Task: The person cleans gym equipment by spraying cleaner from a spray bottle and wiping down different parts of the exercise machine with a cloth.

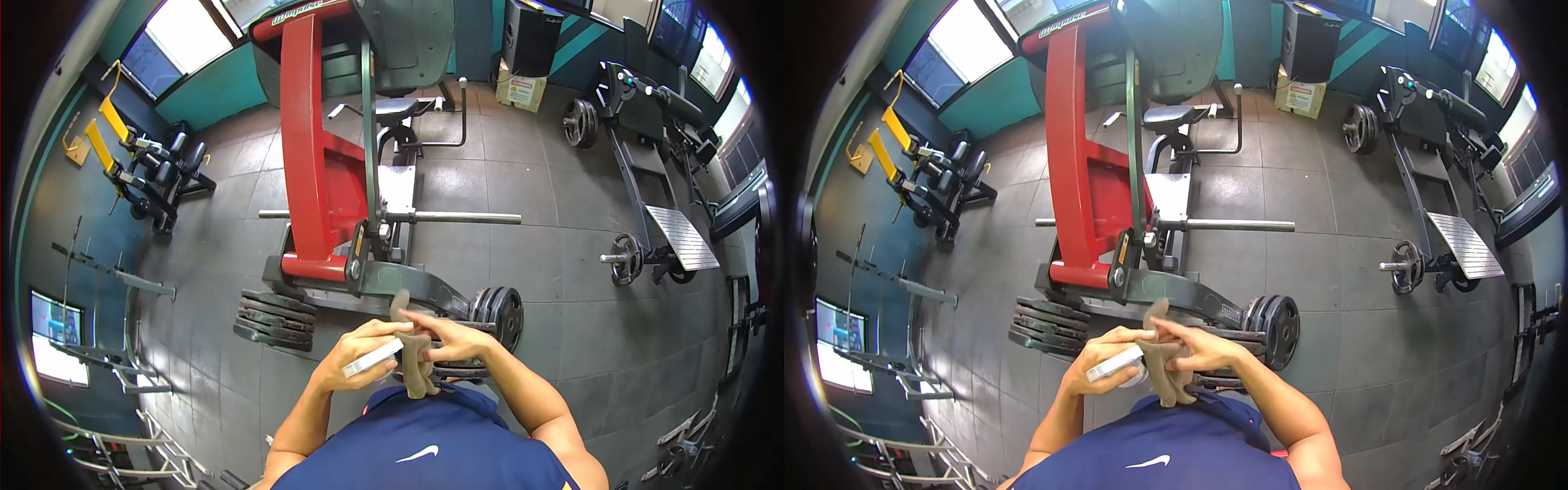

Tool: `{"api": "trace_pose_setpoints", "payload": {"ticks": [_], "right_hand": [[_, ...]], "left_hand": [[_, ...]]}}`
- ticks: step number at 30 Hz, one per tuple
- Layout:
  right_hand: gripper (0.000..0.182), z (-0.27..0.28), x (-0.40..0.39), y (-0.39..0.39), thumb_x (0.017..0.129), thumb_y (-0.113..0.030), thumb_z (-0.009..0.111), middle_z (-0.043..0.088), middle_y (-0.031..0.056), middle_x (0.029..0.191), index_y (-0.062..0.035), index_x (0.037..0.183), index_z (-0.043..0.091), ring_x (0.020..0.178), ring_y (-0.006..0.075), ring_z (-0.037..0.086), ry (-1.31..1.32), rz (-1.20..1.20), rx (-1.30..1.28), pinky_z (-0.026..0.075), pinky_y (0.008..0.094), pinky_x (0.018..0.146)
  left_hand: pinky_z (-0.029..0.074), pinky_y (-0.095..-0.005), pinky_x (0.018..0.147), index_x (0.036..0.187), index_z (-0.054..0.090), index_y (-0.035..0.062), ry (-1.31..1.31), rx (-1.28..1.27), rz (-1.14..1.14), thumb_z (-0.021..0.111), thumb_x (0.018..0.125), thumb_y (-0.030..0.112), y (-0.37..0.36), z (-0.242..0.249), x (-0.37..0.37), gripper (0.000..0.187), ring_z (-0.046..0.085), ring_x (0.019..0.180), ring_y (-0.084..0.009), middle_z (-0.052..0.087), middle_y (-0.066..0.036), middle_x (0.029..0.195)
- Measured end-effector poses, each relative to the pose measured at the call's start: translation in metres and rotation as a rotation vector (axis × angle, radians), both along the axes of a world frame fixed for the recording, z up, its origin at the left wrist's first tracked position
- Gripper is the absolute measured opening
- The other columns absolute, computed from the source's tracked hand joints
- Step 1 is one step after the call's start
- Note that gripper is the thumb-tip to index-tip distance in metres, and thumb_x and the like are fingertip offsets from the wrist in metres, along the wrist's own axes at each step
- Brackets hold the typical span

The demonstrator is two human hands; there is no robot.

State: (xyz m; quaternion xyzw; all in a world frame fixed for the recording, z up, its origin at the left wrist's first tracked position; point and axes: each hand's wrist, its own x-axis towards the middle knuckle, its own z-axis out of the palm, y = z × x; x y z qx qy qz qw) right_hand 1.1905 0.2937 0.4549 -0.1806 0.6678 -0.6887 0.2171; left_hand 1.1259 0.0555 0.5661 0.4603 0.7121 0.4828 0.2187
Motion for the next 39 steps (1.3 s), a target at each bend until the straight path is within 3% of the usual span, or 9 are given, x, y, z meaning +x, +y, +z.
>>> {"api": "trace_pose_setpoints", "payload": {"ticks": [3, 6, 9, 11, 15, 18, 21, 26, 39], "right_hand": [[0.102, -0.016, -0.005, 0.005, 0.085, -0.016, 0.074, 0.039, 0.0175, 0.152, -0.0089, 0.162, 0.007, 0.143, 0.0261, 0.035, -0.066, 0.153, -0.090, 0.028, 0.0397, 0.118], [0.116, -0.037, 0.003, -0.003, 0.080, -0.038, 0.082, 0.018, 0.0156, 0.165, -0.0079, 0.161, 0.004, 0.151, 0.0239, 0.020, -0.323, 0.039, -0.309, 0.018, 0.0396, 0.122], [0.111, -0.059, 0.016, -0.029, 0.084, -0.023, 0.080, 0.040, 0.0120, 0.153, -0.0181, 0.163, 0.002, 0.133, 0.0226, 0.049, -0.589, -0.123, -0.739, 0.041, 0.0372, 0.111], [0.082, -0.053, 0.024, -0.039, 0.092, -0.020, 0.072, 0.048, 0.0119, 0.146, -0.0124, 0.159, 0.024, 0.127, 0.0183, 0.055, -0.636, -0.212, -0.895, 0.053, 0.0309, 0.097], [0.060, -0.059, 0.045, -0.017, 0.095, -0.039, 0.067, 0.058, 0.0122, 0.135, -0.0031, 0.140, 0.049, 0.119, 0.0232, 0.060, -0.561, -0.432, -1.039, 0.051, 0.0405, 0.101], [0.050, -0.103, 0.068, 0.010, 0.098, -0.033, 0.057, 0.058, 0.0159, 0.135, -0.0013, 0.137, 0.052, 0.123, 0.0319, 0.058, -0.645, -1.004, -0.908, 0.048, 0.0509, 0.105], [0.046, -0.107, 0.087, 0.042, 0.101, -0.031, 0.054, 0.059, 0.0155, 0.133, -0.0015, 0.136, 0.052, 0.121, 0.0319, 0.058, -0.436, -1.113, -0.924, 0.048, 0.0503, 0.105], [0.047, -0.098, 0.117, 0.076, 0.101, -0.035, 0.054, 0.059, 0.0169, 0.133, -0.0017, 0.135, 0.053, 0.120, 0.0333, 0.059, -0.368, -1.205, -0.876, 0.049, 0.0511, 0.104], [0.049, -0.064, 0.136, 0.076, 0.102, -0.039, 0.053, 0.058, 0.0159, 0.132, -0.0045, 0.137, 0.051, 0.119, 0.0314, 0.061, -0.244, -1.258, -0.737, 0.053, 0.0499, 0.099]], "left_hand": [[0.051, -0.0415, 0.095, 0.100, 0.070, -0.0044, 0.038, -0.023, -0.042, 0.070, 0.079, 0.006, -0.002, -0.005, -0.007, 0.024, 0.064, 0.108, -0.0324, 0.064, -0.020, 0.130], [0.050, -0.0419, 0.094, 0.101, 0.069, -0.0038, 0.042, 0.029, -0.105, 0.071, 0.079, 0.005, 0.008, -0.007, -0.013, 0.024, 0.064, 0.109, -0.0323, 0.064, -0.018, 0.130], [0.049, -0.0425, 0.097, 0.112, 0.068, -0.0016, 0.001, 0.070, -0.142, 0.072, 0.084, 0.011, 0.026, -0.020, -0.009, 0.030, 0.061, 0.113, -0.0355, 0.064, -0.017, 0.131], [0.049, -0.0426, 0.097, 0.112, 0.068, -0.0020, 0.058, 0.096, -0.152, 0.070, 0.085, 0.010, 0.040, -0.031, -0.002, 0.030, 0.061, 0.112, -0.0353, 0.063, -0.018, 0.131], [0.053, -0.0411, 0.091, 0.099, 0.069, -0.0042, -0.062, 0.190, 0.065, 0.069, 0.087, 0.011, 0.031, -0.029, -0.007, 0.019, 0.063, 0.110, -0.0293, 0.061, -0.018, 0.130], [0.052, -0.0347, 0.074, 0.089, 0.067, -0.0037, -0.183, 0.136, 0.397, 0.063, 0.088, 0.010, 0.012, -0.067, -0.015, 0.015, 0.065, 0.080, -0.0210, 0.064, -0.013, 0.098], [0.049, -0.0388, 0.065, 0.083, 0.064, -0.0030, -0.236, -0.011, 0.664, 0.065, 0.087, 0.013, 0.004, -0.150, -0.037, 0.017, 0.063, 0.069, -0.0261, 0.062, -0.011, 0.077], [0.048, -0.0463, 0.065, 0.076, 0.064, -0.0006, 0.068, -0.296, 0.768, 0.066, 0.087, 0.027, -0.007, -0.261, -0.082, 0.030, 0.063, 0.069, -0.0394, 0.060, -0.017, 0.071], [0.051, -0.0500, 0.067, 0.074, 0.068, -0.0001, 0.034, -0.587, 0.736, 0.063, 0.085, 0.038, 0.006, -0.277, -0.094, 0.040, 0.068, 0.072, -0.0431, 0.066, -0.024, 0.070]]}}
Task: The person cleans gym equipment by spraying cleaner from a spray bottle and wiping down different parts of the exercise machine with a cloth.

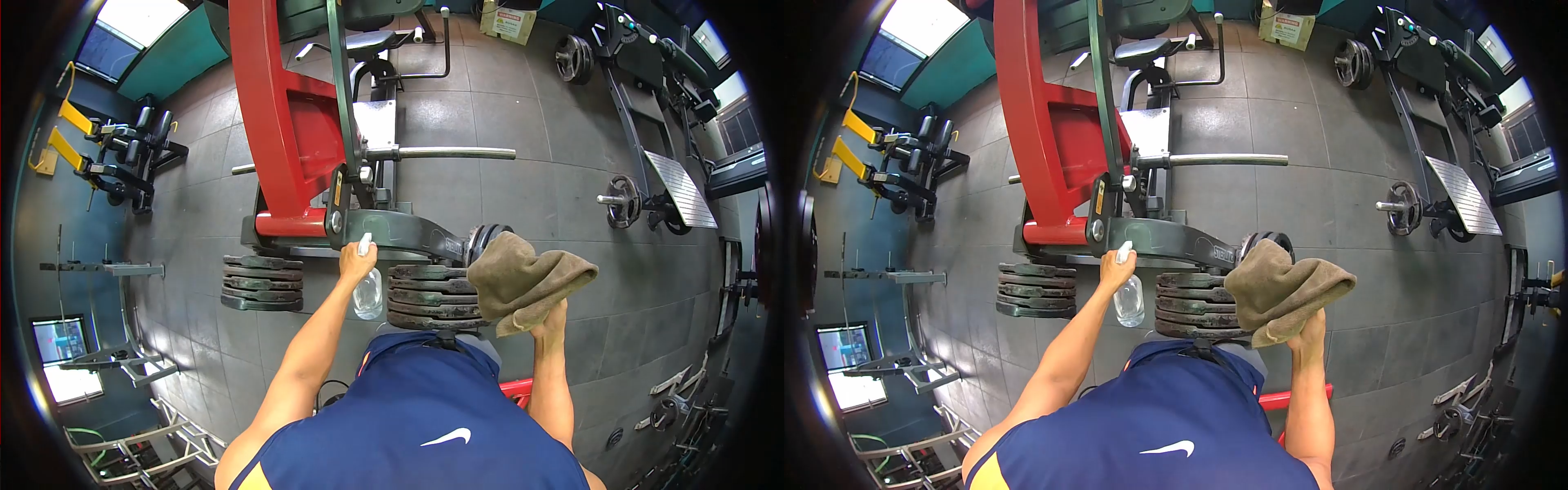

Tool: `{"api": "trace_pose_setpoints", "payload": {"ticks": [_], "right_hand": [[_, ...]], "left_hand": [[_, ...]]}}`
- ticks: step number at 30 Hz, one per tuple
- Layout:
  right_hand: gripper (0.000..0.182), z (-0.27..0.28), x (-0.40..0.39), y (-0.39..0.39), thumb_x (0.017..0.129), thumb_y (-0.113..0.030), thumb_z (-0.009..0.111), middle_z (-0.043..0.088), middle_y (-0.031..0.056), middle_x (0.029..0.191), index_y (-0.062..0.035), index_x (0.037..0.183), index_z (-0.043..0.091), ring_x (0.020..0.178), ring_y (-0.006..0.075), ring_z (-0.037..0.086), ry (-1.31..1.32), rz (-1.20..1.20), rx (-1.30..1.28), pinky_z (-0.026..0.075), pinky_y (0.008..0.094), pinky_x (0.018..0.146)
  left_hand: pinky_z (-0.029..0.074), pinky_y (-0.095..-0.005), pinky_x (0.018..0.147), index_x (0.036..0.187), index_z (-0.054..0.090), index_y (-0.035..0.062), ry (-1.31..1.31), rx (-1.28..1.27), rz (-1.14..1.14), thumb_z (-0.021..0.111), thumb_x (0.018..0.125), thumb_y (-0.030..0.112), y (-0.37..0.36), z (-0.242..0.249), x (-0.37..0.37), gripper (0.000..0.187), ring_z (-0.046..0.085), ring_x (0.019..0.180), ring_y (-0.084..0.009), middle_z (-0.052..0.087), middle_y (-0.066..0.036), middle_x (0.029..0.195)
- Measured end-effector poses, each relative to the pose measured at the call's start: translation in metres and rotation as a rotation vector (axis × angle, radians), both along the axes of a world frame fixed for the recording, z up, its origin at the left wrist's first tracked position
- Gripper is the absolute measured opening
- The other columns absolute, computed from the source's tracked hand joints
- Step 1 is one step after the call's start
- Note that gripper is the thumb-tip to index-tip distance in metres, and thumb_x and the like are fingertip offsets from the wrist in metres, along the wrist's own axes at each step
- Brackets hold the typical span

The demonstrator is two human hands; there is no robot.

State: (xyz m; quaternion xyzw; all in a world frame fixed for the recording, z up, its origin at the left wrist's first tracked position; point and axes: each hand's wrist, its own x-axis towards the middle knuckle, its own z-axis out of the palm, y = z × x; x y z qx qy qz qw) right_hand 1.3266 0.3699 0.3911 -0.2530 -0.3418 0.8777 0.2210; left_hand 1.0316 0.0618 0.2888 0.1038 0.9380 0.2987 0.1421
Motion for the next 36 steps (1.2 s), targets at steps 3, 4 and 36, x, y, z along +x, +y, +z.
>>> {"api": "trace_pose_setpoints", "payload": {"ticks": [3, 4, 36], "right_hand": [[0.050, 0.005, 0.004, 0.001, 0.102, -0.040, 0.052, 0.058, 0.0162, 0.134, -0.0048, 0.138, 0.050, 0.121, 0.0314, 0.060, -0.014, 0.011, 0.184, 0.052, 0.0501, 0.101], [0.051, 0.006, 0.005, 0.004, 0.102, -0.040, 0.052, 0.057, 0.0162, 0.134, -0.0049, 0.138, 0.049, 0.121, 0.0315, 0.059, -0.007, 0.000, 0.012, 0.052, 0.0500, 0.102], [0.064, -0.135, -0.262, -0.234, 0.091, -0.032, 0.060, 0.038, 0.0240, 0.153, 0.0051, 0.142, 0.047, 0.141, 0.0473, 0.034, -0.387, 0.359, 1.801, 0.022, 0.0606, 0.117]], "left_hand": [[0.052, -0.0513, 0.068, 0.073, 0.070, 0.0011, 0.029, -0.027, -0.016, 0.061, 0.085, 0.038, 0.024, 0.012, 0.009, 0.039, 0.068, 0.073, -0.0446, 0.067, -0.024, 0.071], [0.052, -0.0519, 0.068, 0.074, 0.070, 0.0018, 0.036, -0.020, -0.023, 0.061, 0.086, 0.037, 0.032, 0.015, 0.013, 0.039, 0.067, 0.074, -0.0456, 0.067, -0.023, 0.072], [0.050, -0.0374, 0.069, 0.091, 0.068, -0.0001, -0.242, 0.172, -0.181, 0.066, 0.088, 0.009, -0.158, 0.055, 0.084, 0.010, 0.063, 0.074, -0.0295, 0.063, -0.014, 0.084]]}}
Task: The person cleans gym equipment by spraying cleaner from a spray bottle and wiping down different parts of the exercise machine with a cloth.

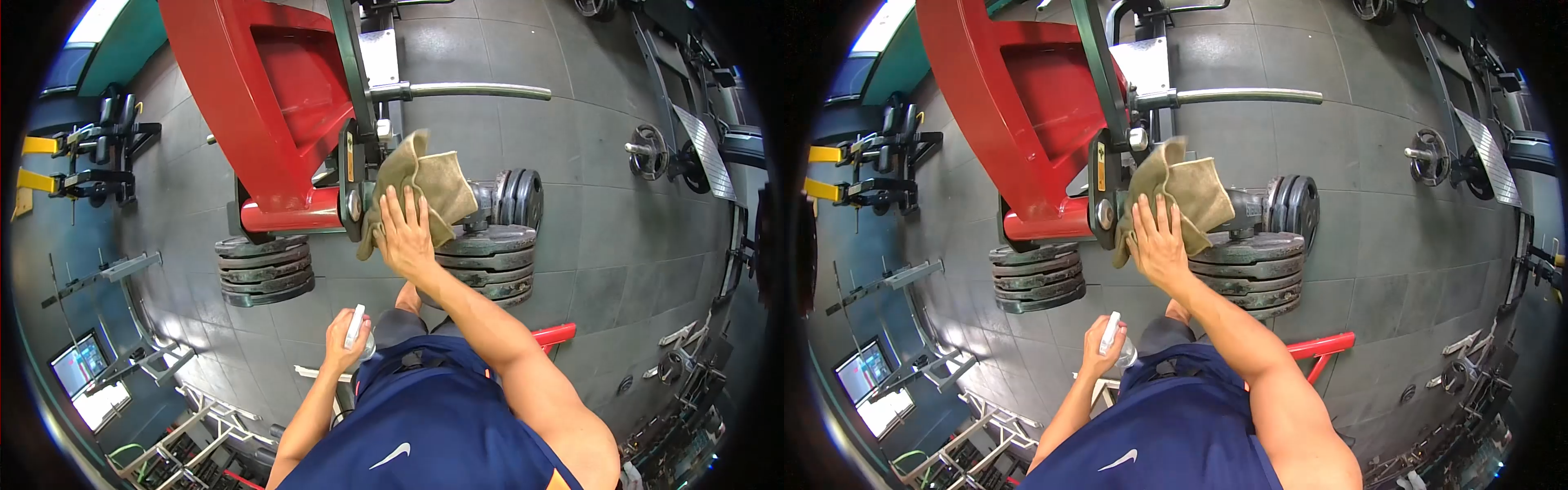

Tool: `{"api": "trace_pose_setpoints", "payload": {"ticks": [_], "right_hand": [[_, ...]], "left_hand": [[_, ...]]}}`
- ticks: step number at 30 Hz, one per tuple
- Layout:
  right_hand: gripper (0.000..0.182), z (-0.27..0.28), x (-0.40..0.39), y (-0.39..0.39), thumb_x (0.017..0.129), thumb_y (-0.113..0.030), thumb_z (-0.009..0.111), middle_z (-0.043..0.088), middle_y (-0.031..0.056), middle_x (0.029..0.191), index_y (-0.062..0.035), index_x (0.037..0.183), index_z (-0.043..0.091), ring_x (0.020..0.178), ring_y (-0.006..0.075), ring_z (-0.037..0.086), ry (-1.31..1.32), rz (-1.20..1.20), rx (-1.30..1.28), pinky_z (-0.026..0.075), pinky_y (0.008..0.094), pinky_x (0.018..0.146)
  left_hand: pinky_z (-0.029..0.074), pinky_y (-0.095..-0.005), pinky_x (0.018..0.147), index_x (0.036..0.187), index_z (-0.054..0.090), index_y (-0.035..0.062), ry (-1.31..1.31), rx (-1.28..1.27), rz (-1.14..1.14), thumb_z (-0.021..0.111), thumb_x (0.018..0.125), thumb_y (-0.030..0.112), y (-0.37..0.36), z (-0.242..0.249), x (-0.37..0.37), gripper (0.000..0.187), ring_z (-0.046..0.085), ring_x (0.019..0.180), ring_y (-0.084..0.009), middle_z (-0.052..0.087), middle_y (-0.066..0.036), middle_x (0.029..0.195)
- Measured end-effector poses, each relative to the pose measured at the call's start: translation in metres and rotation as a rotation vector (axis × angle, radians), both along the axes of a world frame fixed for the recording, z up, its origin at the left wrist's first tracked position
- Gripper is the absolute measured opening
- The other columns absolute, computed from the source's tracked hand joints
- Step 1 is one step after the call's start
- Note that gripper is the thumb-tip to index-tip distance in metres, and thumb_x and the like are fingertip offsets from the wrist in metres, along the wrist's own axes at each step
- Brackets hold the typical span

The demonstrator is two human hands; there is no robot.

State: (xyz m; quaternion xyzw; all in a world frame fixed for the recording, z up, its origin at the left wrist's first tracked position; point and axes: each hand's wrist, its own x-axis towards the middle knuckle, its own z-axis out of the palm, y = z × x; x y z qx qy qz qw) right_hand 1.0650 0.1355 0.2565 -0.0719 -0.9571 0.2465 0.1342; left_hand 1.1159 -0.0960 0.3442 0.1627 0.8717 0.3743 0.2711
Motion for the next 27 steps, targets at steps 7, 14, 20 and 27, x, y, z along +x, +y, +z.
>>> {"api": "trace_pose_setpoints", "payload": {"ticks": [7, 14, 20, 27], "right_hand": [[0.056, 0.014, -0.073, 0.024, 0.091, -0.027, 0.059, 0.045, 0.0206, 0.149, -0.0027, 0.142, 0.051, 0.137, 0.0443, 0.039, -0.220, -0.039, -0.124, 0.025, 0.0604, 0.114], [0.054, 0.004, -0.016, 0.010, 0.092, -0.031, 0.058, 0.046, 0.0204, 0.148, -0.0101, 0.141, 0.054, 0.139, 0.0453, 0.036, 0.069, -0.060, 0.039, 0.020, 0.0672, 0.113], [0.052, -0.007, -0.070, 0.017, 0.091, -0.036, 0.061, 0.053, 0.0171, 0.142, -0.0142, 0.138, 0.057, 0.133, 0.0431, 0.042, -0.151, -0.171, -0.027, 0.022, 0.0662, 0.112], [0.065, -0.004, -0.002, 0.022, 0.087, -0.040, 0.064, 0.036, 0.0189, 0.156, -0.0190, 0.147, 0.050, 0.146, 0.0465, 0.025, 0.000, 0.030, 0.105, 0.017, 0.0666, 0.116]], "left_hand": [[0.050, -0.0361, 0.071, 0.092, 0.068, -0.0008, 0.036, 0.059, -0.035, 0.066, 0.088, 0.009, 0.008, 0.008, -0.015, 0.011, 0.064, 0.076, -0.0262, 0.064, -0.013, 0.086], [0.048, -0.0370, 0.066, 0.090, 0.067, -0.0006, 0.172, 0.107, -0.088, 0.066, 0.087, 0.006, 0.029, 0.009, -0.028, 0.007, 0.062, 0.071, -0.0275, 0.062, -0.013, 0.082], [0.042, -0.0356, 0.056, 0.082, 0.061, -0.0012, 0.355, 0.216, -0.091, 0.065, 0.088, 0.002, 0.107, 0.015, -0.073, 0.008, 0.052, 0.058, -0.0255, 0.055, -0.012, 0.071], [0.050, -0.0394, 0.065, 0.088, 0.067, -0.0013, 0.429, 0.229, -0.002, 0.065, 0.087, 0.007, 0.141, 0.018, -0.082, 0.008, 0.063, 0.071, -0.0351, 0.063, -0.016, 0.080]]}}
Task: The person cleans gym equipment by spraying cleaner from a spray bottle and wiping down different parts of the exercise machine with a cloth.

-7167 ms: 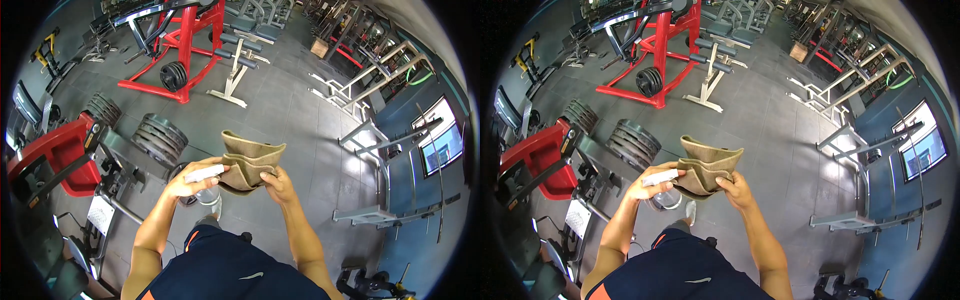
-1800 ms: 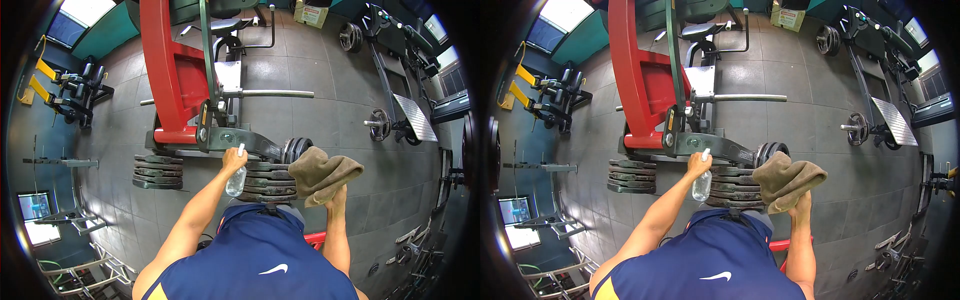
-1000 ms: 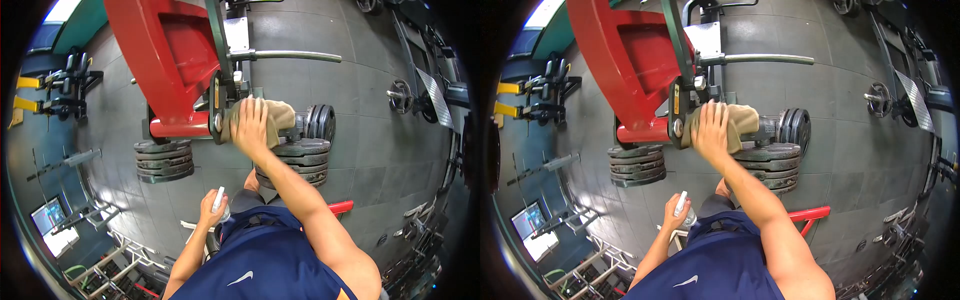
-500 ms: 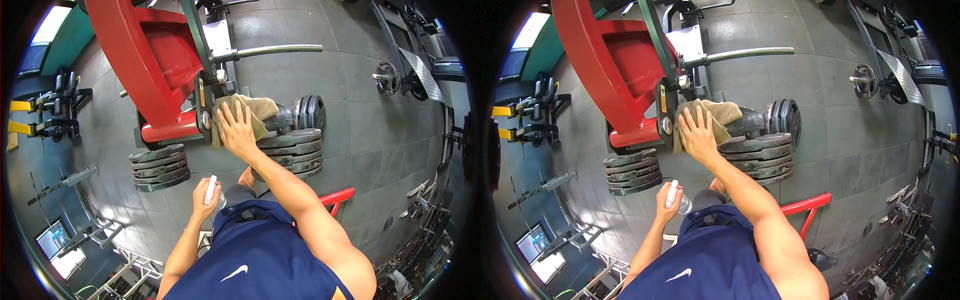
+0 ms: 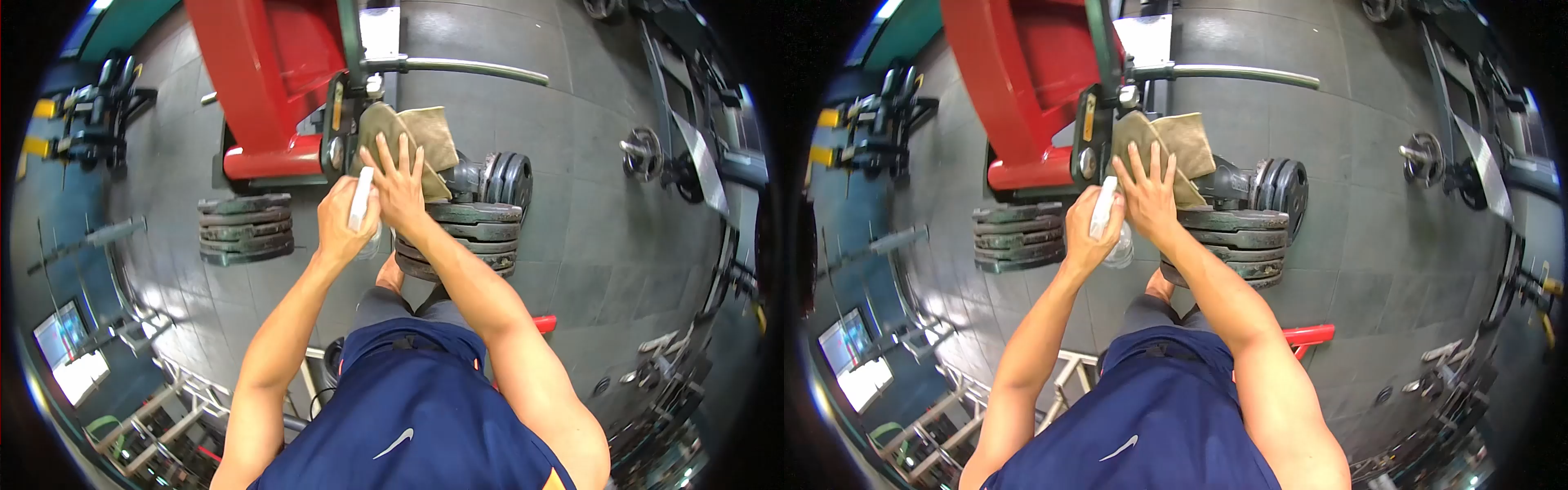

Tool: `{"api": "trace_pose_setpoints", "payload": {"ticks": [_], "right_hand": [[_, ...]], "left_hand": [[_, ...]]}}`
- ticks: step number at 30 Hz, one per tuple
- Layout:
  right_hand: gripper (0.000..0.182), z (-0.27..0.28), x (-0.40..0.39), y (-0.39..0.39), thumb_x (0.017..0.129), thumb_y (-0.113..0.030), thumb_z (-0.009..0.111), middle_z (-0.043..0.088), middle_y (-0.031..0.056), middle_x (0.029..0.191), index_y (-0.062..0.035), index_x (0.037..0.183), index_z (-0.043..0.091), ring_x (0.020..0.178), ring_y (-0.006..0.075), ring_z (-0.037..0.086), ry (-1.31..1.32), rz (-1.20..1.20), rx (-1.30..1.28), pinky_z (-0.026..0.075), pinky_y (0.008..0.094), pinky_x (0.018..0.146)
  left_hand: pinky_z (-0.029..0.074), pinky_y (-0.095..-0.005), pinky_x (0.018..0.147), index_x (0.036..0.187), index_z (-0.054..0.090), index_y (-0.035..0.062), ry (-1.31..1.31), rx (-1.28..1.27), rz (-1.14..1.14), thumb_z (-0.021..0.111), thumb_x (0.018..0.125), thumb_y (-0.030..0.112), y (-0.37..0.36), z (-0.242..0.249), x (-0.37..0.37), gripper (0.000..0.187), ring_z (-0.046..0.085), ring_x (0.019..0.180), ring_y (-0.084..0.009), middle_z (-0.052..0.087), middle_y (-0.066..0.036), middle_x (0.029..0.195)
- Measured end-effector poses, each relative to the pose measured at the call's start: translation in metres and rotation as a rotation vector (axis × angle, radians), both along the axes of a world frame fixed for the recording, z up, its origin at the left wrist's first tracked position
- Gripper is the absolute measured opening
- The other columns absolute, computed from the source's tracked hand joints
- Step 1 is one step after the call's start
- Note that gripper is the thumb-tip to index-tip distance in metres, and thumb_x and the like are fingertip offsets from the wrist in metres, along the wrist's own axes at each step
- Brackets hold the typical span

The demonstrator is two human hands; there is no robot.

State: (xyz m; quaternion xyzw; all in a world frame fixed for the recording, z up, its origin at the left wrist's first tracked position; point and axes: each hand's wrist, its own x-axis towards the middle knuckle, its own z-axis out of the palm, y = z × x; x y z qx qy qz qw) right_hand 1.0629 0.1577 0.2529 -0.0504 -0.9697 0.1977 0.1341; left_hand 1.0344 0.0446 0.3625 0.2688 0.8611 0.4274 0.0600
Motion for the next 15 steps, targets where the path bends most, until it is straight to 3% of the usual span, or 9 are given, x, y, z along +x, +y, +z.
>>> {"api": "trace_pose_setpoints", "payload": {"ticks": [2, 4, 9, 10, 13, 14, 15], "right_hand": [[0.063, -0.010, -0.041, 0.001, 0.087, -0.039, 0.062, 0.041, 0.0192, 0.153, -0.0179, 0.146, 0.051, 0.142, 0.0456, 0.033, 0.040, 0.006, 0.070, 0.019, 0.0672, 0.115], [0.060, -0.009, -0.070, 0.003, 0.087, -0.034, 0.061, 0.046, 0.0184, 0.149, -0.0128, 0.143, 0.053, 0.138, 0.0424, 0.039, -0.076, 0.080, -0.070, 0.022, 0.0648, 0.115], [0.056, -0.009, 0.001, 0.035, 0.087, -0.022, 0.063, 0.047, 0.0173, 0.149, -0.0047, 0.139, 0.053, 0.140, 0.0436, 0.039, 0.167, 0.208, -0.074, 0.025, 0.0559, 0.118], [0.056, -0.020, 0.017, 0.044, 0.087, -0.021, 0.063, 0.046, 0.0176, 0.150, -0.0048, 0.140, 0.053, 0.142, 0.0435, 0.037, 0.153, 0.242, -0.076, 0.026, 0.0559, 0.118], [0.054, -0.032, 0.041, 0.083, 0.090, -0.019, 0.061, 0.042, 0.0193, 0.154, -0.0039, 0.141, 0.052, 0.145, 0.0431, 0.032, 0.088, 0.344, -0.121, 0.029, 0.0524, 0.118], [0.047, -0.031, 0.048, 0.093, 0.098, -0.021, 0.055, 0.044, 0.0227, 0.151, -0.0041, 0.141, 0.051, 0.140, 0.0450, 0.039, 0.039, 0.313, -0.208, 0.033, 0.0493, 0.116], [0.045, -0.030, 0.048, 0.109, 0.100, -0.024, 0.052, 0.048, 0.0225, 0.148, -0.0034, 0.140, 0.052, 0.135, 0.0442, 0.044, -0.172, 0.173, -0.412, 0.037, 0.0485, 0.113]], "left_hand": [[0.050, -0.0384, 0.066, 0.088, 0.067, -0.0013, 0.028, -0.083, 0.047, 0.066, 0.088, 0.010, 0.002, -0.003, 0.004, 0.011, 0.064, 0.072, -0.0358, 0.065, -0.016, 0.082], [0.050, -0.0380, 0.066, 0.089, 0.068, -0.0012, 0.046, -0.036, 0.119, 0.066, 0.088, 0.010, 0.005, -0.003, 0.009, 0.011, 0.065, 0.072, -0.0348, 0.065, -0.016, 0.082], [0.051, -0.0378, 0.066, 0.087, 0.069, -0.0004, -0.029, -0.011, 0.263, 0.066, 0.087, 0.010, 0.006, -0.006, 0.036, 0.011, 0.066, 0.072, -0.0317, 0.065, -0.015, 0.082], [0.052, -0.0424, 0.066, 0.085, 0.069, 0.0015, -0.031, -0.015, 0.272, 0.066, 0.087, 0.014, 0.006, -0.007, 0.041, 0.013, 0.065, 0.073, -0.0367, 0.065, -0.015, 0.082], [0.050, -0.0393, 0.066, 0.087, 0.069, 0.0001, -0.038, 0.011, 0.273, 0.066, 0.088, 0.012, 0.002, -0.009, 0.061, 0.012, 0.066, 0.072, -0.0326, 0.065, -0.015, 0.081], [0.051, -0.0399, 0.067, 0.087, 0.069, -0.0005, -0.056, -0.005, 0.283, 0.066, 0.088, 0.012, 0.002, -0.007, 0.067, 0.013, 0.066, 0.073, -0.0336, 0.065, -0.016, 0.082], [0.051, -0.0399, 0.067, 0.087, 0.069, -0.0006, -0.050, 0.022, 0.290, 0.066, 0.088, 0.012, 0.000, -0.006, 0.071, 0.013, 0.066, 0.073, -0.0339, 0.065, -0.016, 0.082]]}}
